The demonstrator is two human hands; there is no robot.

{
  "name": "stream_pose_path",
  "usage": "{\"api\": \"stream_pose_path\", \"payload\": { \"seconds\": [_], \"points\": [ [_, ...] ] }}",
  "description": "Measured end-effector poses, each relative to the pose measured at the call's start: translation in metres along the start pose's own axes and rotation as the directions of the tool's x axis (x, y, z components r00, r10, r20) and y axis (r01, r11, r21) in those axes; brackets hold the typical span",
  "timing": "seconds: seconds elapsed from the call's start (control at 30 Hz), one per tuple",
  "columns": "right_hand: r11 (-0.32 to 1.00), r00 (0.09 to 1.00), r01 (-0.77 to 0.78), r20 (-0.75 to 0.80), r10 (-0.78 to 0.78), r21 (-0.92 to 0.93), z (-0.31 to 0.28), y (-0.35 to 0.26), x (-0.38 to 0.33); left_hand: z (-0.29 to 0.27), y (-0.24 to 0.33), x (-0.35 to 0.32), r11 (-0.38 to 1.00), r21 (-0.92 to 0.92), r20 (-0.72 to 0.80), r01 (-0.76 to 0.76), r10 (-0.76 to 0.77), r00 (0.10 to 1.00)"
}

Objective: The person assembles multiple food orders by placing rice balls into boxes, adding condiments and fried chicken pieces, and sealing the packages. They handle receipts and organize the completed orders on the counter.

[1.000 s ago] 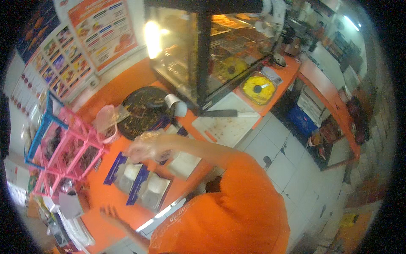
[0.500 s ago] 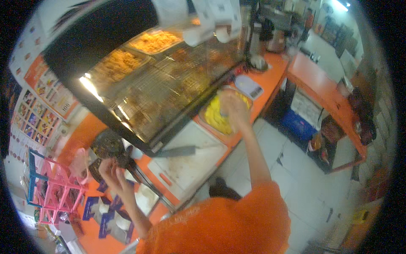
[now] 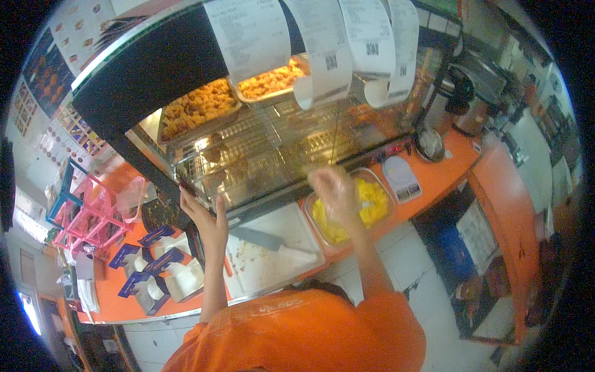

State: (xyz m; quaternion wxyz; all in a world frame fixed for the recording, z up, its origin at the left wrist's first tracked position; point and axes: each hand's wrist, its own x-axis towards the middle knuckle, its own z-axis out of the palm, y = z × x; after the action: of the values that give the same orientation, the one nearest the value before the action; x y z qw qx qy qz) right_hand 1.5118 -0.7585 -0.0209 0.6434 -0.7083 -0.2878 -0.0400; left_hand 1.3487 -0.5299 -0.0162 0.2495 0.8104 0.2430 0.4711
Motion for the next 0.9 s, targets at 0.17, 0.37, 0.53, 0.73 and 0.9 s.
{"api": "stream_pose_path", "payload": {
  "seconds": [0.17,0.37,0.53,0.73,0.9],
  "points": [
    [0.976,0.960,0.196,0.224,-0.170,-0.100,0.010,-0.046,-0.019,0.027,0.012,-0.005,0.998,-0.060,0.056,-0.015,0.018,0.998],
    [0.826,0.766,0.561,0.346,-0.541,0.051,0.051,-0.103,-0.008,0.057,0.033,-0.004,0.908,-0.415,0.318,-0.056,0.202,0.926],
    [0.756,0.782,0.623,0.180,-0.597,-0.199,0.074,-0.107,0.027,0.029,0.075,0.052,0.836,-0.531,0.019,-0.136,0.173,0.985],
    [0.684,0.825,0.553,0.196,-0.531,-0.476,0.109,-0.109,0.130,0.008,0.172,0.165,0.690,-0.550,-0.130,-0.471,0.487,0.864],
    [0.879,0.916,0.395,0.190,-0.354,-0.265,0.090,-0.105,0.209,-0.002,0.188,0.173,0.701,-0.602,0.030,-0.381,0.498,0.867]
  ]
}}
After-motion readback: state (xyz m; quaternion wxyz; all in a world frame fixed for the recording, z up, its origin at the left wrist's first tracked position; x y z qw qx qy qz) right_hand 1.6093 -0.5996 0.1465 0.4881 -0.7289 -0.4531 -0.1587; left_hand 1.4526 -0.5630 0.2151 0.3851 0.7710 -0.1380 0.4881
